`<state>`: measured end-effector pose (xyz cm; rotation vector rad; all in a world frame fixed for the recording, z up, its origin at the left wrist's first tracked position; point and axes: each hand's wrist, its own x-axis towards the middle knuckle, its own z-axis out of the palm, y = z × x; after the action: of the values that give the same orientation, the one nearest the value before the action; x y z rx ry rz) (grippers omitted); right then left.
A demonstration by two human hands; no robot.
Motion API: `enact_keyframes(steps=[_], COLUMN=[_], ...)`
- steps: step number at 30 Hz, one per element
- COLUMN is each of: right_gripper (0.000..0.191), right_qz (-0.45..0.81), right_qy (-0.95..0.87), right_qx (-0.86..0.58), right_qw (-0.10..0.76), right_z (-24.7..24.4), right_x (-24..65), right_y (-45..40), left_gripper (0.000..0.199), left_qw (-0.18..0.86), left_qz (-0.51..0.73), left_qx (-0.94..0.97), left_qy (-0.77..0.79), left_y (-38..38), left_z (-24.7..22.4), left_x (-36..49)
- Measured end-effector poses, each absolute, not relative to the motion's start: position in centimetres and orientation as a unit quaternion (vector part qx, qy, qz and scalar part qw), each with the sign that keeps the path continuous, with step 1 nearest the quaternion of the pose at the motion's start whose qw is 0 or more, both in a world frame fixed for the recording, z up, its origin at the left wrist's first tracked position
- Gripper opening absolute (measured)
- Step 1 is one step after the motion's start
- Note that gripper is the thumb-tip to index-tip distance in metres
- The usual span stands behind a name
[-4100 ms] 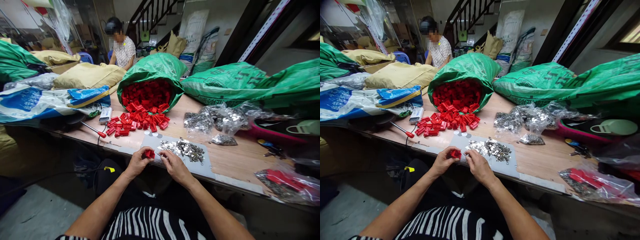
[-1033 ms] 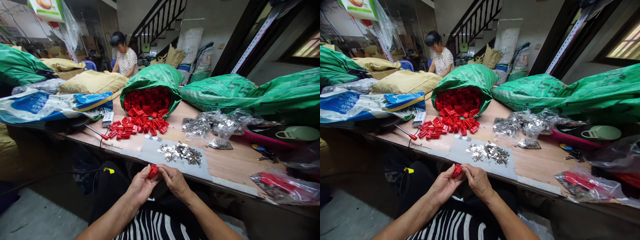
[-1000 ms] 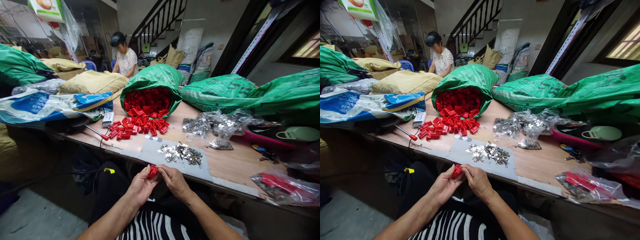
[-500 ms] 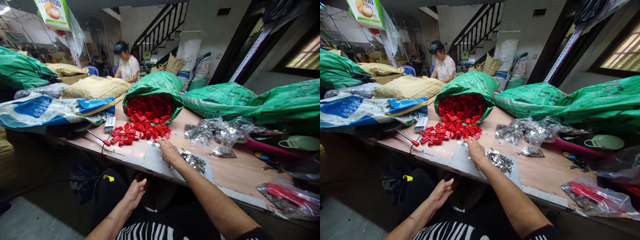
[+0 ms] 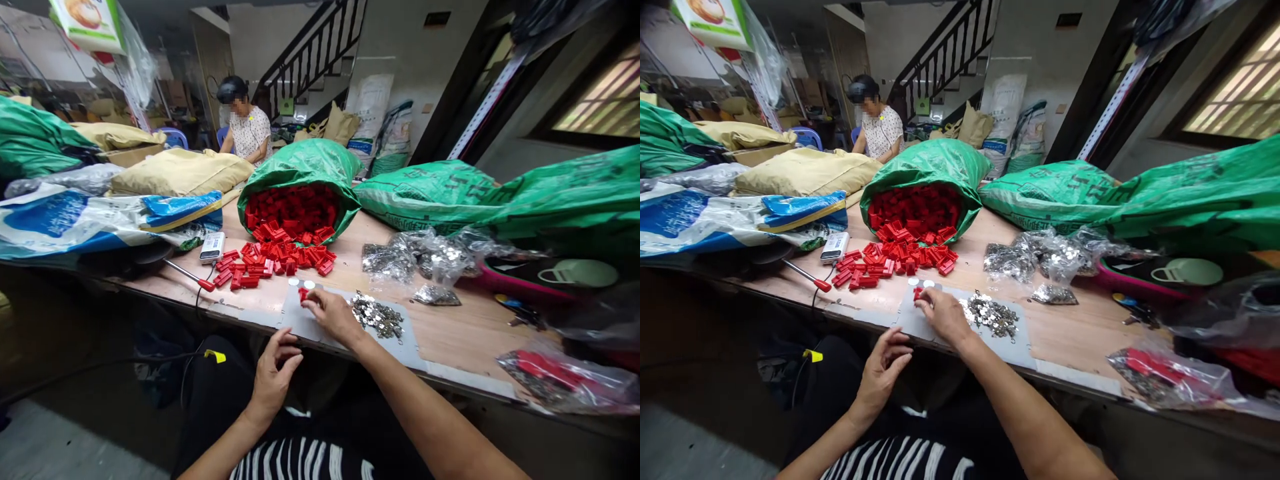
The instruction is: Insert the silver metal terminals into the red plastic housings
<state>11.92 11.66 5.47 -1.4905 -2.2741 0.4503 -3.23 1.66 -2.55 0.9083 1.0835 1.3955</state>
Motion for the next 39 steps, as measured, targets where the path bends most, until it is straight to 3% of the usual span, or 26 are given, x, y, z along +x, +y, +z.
enact_keyframes(steps=[2, 4, 9, 11, 16, 22, 29, 34, 39], right_gripper=[0.021, 0.022, 0.021, 0.021, 0.015, 0.017, 0.013, 0.017, 0.017], right_qz=[0.267, 0.358, 0.458, 0.434, 0.132, 0.031, 0.026, 0.053, 0.204], right_qy=[-0.79, -0.766, -0.712, -0.715, -0.716, -0.737, -0.745, -0.739, -0.736], right_qx=[-0.498, -0.464, -0.44, -0.464, -0.637, -0.646, -0.645, -0.625, -0.558], right_qw=[0.236, 0.264, 0.298, 0.292, 0.255, 0.197, 0.165, 0.244, 0.325], right_z=[5.2, 4.8, 3.8, 3.6, 3.0, 1.9, 2.0, 2.8, 4.7], right_x=[11.9, 11.8, 13.3, 15.2, 20.7, 21.7, 21.0, 21.1, 19.8], right_y=[8.5, 5.8, 3.1, 3.6, 5.7, 7.0, 7.9, 7.4, 5.8], left_gripper=[0.055, 0.047, 0.028, 0.029, 0.044, 0.047, 0.037, 0.035, 0.036], left_qw=[0.47, 0.433, 0.463, 0.47, 0.612, 0.694, 0.692, 0.638, 0.555], left_qz=[0.602, 0.584, 0.559, 0.557, 0.543, 0.544, 0.544, 0.57, 0.575], left_qx=[0.43, 0.482, 0.509, 0.494, 0.375, 0.284, 0.285, 0.322, 0.415], left_qy=[0.482, 0.488, 0.463, 0.475, 0.436, 0.378, 0.379, 0.405, 0.435], left_y=[1.7, 1.7, 1.5, 1.3, 1.2, 1.0, 1.0, 1.2, 1.1], left_z=[-2.0, -1.6, -0.8, -0.6, -0.2, 0.6, 1.0, 1.5, 2.0], left_x=[-3.3, -3.3, -2.6, -2.4, -2.2, -1.7, -1.9, -1.6, -1.1])
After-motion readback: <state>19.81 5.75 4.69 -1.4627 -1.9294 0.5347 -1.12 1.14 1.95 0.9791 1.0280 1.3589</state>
